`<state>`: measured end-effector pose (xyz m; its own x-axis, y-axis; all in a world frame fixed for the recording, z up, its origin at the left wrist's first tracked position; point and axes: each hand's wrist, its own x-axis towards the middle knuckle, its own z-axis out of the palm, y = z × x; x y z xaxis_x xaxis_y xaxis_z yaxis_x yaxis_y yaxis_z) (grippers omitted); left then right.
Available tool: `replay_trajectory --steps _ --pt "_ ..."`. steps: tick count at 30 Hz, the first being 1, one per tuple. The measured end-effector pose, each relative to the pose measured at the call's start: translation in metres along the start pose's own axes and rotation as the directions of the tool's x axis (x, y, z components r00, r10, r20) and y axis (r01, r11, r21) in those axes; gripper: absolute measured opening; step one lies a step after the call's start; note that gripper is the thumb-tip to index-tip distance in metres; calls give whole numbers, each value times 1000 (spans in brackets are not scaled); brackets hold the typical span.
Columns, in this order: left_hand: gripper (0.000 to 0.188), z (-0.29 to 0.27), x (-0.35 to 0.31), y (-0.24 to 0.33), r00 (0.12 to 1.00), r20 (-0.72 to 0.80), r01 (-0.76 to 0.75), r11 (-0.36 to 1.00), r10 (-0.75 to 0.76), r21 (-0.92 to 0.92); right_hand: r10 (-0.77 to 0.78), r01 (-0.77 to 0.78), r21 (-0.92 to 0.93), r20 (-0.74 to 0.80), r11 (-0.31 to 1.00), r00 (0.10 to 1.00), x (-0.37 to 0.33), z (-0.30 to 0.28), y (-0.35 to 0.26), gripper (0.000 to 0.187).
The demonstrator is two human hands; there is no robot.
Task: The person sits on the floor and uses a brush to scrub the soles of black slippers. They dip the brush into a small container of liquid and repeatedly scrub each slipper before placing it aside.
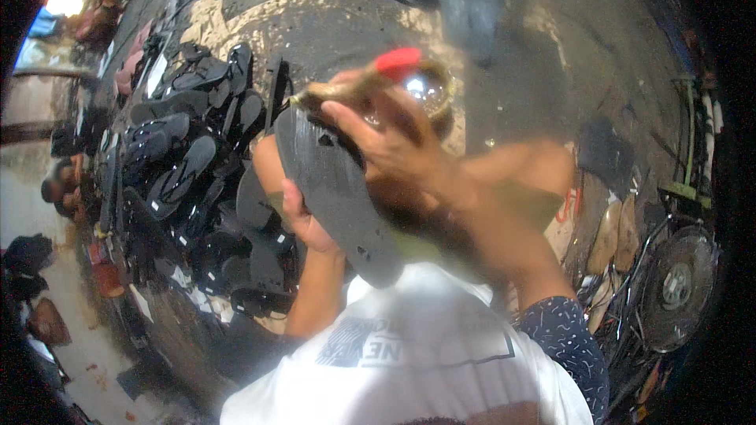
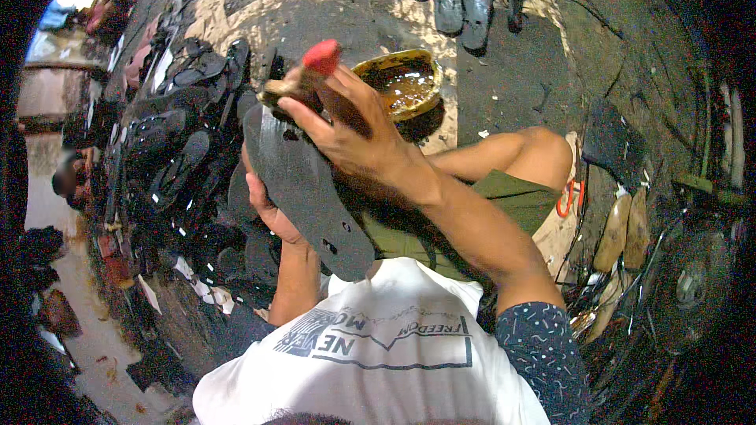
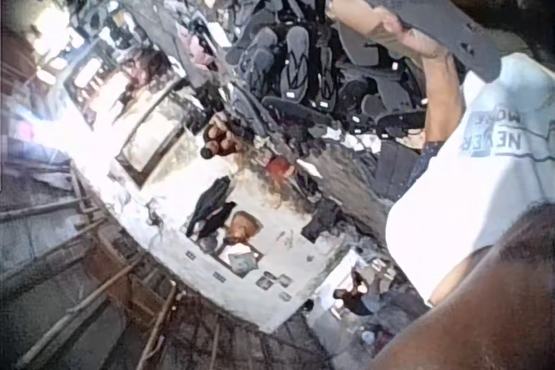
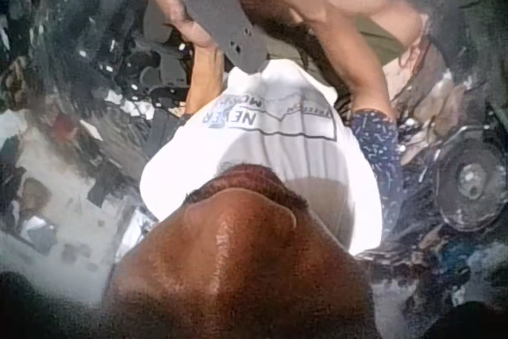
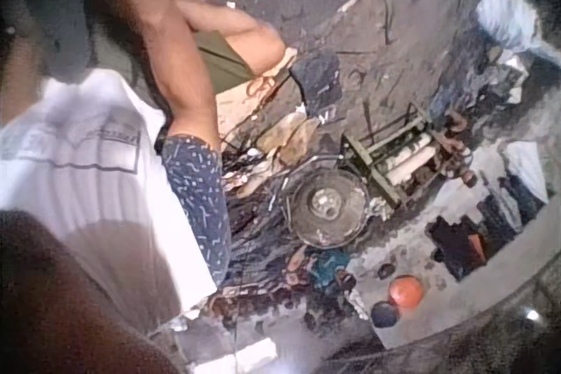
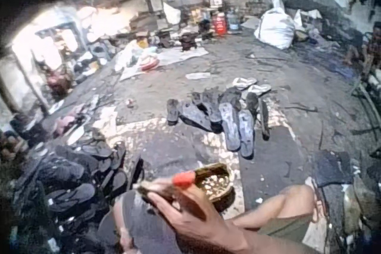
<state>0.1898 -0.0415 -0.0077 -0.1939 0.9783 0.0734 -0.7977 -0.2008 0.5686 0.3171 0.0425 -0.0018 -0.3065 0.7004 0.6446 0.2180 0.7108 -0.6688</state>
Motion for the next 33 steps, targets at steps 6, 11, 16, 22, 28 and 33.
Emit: replay_trajectory --steps 6,11,16,22,28,33 --pt "54 -11 7 -6 998 55 27 988 -19 -153 73 -96 219 115 971 991 -8 -6 -9 27" --pt "57 -3 8 -8 995 82 71 966 -52 -247 142 -146 30 115 989 983 -12 -12 0 28" --pt "59 -15 9 -13 995 71 92 933 -72 -347 458 -486 224 168 845 873 17 -28 -1 26" --pt "77 -27 63 13 996 74 76 946 -55 -314 723 -642 703 267 306 637 -24 -45 14 35" --pt "68 -10 88 5 997 75 32 972 -15 -235 559 -684 720 616 -113 556 -72 -33 -20 36" --pt "56 -38 25 -17 973 -154 169 986 -169 -13 594 -623 777 546 -93 591 -61 -45 -16 33"
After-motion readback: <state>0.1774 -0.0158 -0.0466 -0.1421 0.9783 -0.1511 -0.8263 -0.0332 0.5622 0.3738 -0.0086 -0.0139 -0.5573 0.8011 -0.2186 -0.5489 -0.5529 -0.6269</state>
